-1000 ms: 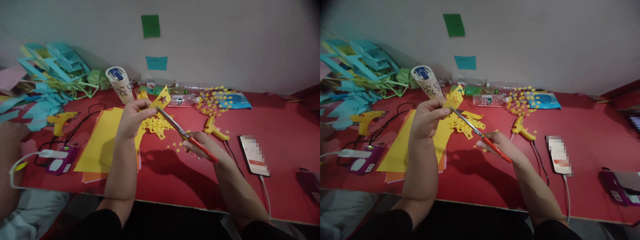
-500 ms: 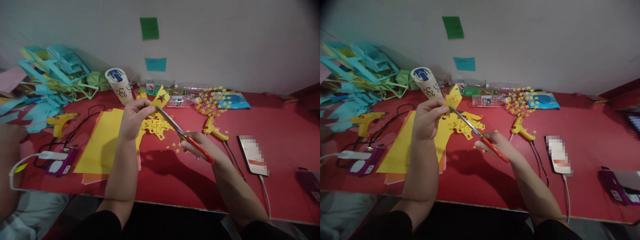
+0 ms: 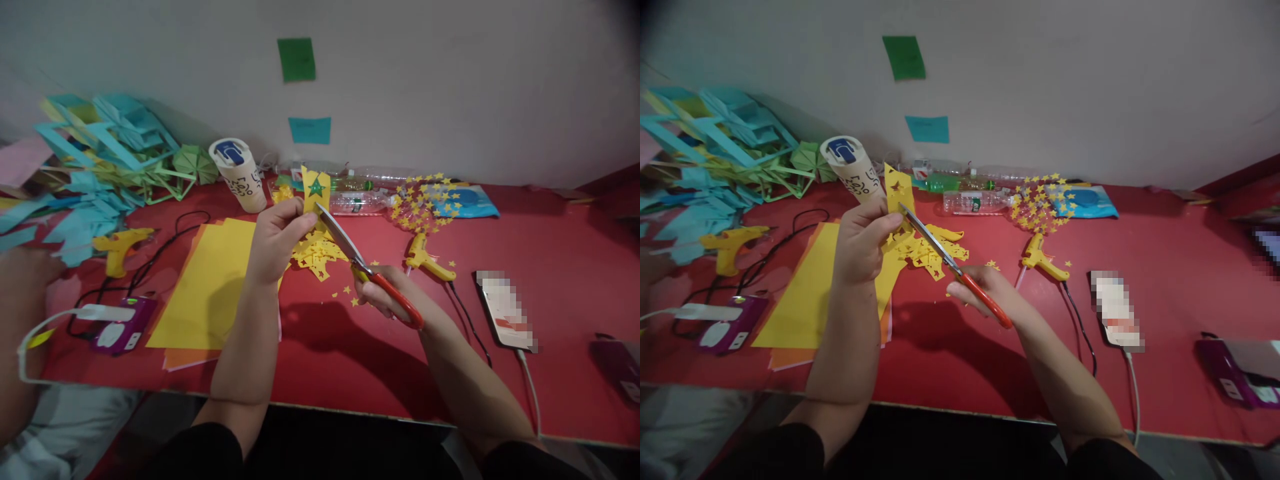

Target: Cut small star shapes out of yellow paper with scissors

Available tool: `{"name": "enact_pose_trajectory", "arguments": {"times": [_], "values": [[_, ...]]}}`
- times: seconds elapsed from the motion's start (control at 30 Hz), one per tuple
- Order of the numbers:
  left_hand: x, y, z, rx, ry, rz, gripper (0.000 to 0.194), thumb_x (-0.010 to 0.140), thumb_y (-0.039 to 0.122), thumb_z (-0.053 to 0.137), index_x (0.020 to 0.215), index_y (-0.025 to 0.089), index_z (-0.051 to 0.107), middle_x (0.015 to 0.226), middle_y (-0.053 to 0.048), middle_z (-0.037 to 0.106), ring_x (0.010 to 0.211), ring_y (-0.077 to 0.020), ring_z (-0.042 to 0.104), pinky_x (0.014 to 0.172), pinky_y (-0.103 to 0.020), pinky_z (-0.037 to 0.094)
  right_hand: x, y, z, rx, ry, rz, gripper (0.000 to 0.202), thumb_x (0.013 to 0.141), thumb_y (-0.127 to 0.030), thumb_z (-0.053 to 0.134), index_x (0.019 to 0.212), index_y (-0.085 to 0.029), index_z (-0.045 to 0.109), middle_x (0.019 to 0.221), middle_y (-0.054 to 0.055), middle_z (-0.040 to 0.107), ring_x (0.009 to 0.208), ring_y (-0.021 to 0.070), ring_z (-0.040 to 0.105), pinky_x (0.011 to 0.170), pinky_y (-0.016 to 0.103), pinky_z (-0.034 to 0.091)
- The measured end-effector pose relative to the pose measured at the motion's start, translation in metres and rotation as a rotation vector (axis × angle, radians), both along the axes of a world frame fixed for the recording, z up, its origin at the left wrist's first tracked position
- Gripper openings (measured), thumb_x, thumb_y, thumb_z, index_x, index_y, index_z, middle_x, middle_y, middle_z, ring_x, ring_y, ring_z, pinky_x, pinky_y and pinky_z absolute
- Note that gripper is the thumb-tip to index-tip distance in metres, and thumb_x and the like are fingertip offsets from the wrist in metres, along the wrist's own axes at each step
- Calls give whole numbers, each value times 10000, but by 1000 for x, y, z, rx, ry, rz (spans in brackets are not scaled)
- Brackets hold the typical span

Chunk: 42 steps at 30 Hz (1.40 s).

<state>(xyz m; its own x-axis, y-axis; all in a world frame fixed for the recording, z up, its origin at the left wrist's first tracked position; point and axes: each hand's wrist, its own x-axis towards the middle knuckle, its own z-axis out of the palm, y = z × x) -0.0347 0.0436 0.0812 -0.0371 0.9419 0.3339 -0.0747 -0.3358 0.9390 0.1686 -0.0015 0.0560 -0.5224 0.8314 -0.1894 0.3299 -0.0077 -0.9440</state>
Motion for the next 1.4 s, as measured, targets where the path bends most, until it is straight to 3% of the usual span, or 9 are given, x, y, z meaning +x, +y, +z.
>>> {"name": "enact_pose_trajectory", "arguments": {"times": [0.27, 0.4, 0.57, 0.77, 1.1, 1.4], "values": [[2, 2, -8, -25, -73, -45, 177, 751, 227, 650, 593, 182, 584, 602, 21, 470, 592, -77, 475, 551, -201, 418, -4, -2, -2, 71, 28, -30, 485, 823, -643, 481, 613, -209, 430, 457, -75, 378, 356, 59, 341, 392, 229, 258], [3, 3, -9, -4, -92, -38, 176, 757, 245, 660, 605, 183, 595, 621, 14, 510, 605, -82, 505, 555, -199, 441, -9, -4, -2, 27, 20, -90, 498, 787, -680, 487, 650, -203, 458, 489, -45, 472, 328, 60, 362, 357, 221, 274], [5, 3, -8, -7, -106, -50, 158, 758, 246, 660, 620, 185, 611, 629, 10, 530, 605, -83, 514, 550, -196, 444, -12, -6, -2, 36, 4, -125, 481, 797, -656, 485, 625, -208, 451, 469, -39, 464, 333, 64, 357, 340, 217, 263], [5, 3, -7, -7, -111, -53, 162, 759, 235, 658, 612, 182, 613, 609, 15, 521, 558, -68, 477, 517, -193, 415, -13, -5, -1, 77, -6, -115, 507, 802, -686, 459, 596, -223, 431, 407, -60, 392, 381, 95, 411, 465, 264, 407], [4, 4, -7, -39, -124, -84, 151, 749, 266, 666, 629, 185, 622, 622, 9, 548, 551, -72, 484, 500, -198, 411, -14, -7, 8, 44, -49, -134, 449, 785, -621, 488, 584, -225, 424, 398, -57, 388, 334, 82, 361, 359, 232, 262], [3, 2, -6, -30, -114, -78, 157, 744, 253, 658, 618, 178, 603, 626, 12, 531, 571, -74, 482, 506, -198, 412, -12, -7, 11, 51, -19, -135, 440, 782, -586, 522, 560, -221, 420, 423, -62, 393, 338, 70, 352, 360, 221, 249]]}}
